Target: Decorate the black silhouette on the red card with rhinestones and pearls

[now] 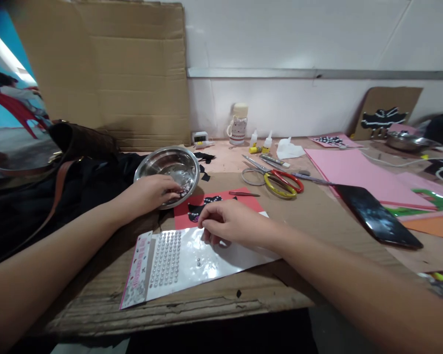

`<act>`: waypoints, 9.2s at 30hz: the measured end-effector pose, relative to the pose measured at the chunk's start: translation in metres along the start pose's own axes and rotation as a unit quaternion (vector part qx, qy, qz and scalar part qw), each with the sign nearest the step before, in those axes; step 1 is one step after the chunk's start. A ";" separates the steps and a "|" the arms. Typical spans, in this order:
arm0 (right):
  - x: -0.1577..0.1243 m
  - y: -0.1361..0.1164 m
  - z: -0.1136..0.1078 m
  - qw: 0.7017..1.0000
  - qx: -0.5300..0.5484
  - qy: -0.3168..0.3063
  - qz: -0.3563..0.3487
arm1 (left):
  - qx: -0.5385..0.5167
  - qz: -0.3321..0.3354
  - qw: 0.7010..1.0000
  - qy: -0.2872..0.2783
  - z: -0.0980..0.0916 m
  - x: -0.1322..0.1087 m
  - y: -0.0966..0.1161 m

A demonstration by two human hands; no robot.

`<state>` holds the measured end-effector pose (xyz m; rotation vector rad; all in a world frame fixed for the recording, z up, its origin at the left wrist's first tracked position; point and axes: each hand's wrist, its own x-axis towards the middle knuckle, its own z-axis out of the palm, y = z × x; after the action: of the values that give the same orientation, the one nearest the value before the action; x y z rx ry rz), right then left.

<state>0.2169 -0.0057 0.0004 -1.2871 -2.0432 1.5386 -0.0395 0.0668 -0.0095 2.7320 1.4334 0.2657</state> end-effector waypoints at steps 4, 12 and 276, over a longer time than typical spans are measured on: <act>0.000 0.001 0.001 1.000 0.003 -0.002 -0.005 | 0.010 -0.035 0.999 0.004 -0.002 0.000 0.000; 0.003 0.009 0.001 0.999 0.038 0.000 -0.024 | -0.016 -0.078 0.997 0.020 -0.001 -0.005 -0.005; 0.004 0.017 0.003 0.935 -0.028 0.218 -0.280 | -0.325 0.010 0.945 -0.030 -0.006 -0.035 0.075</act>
<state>0.2209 -0.0037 -0.0165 -0.8465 -1.9291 0.8575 0.0012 -0.0051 0.0005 2.1905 1.0516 0.5396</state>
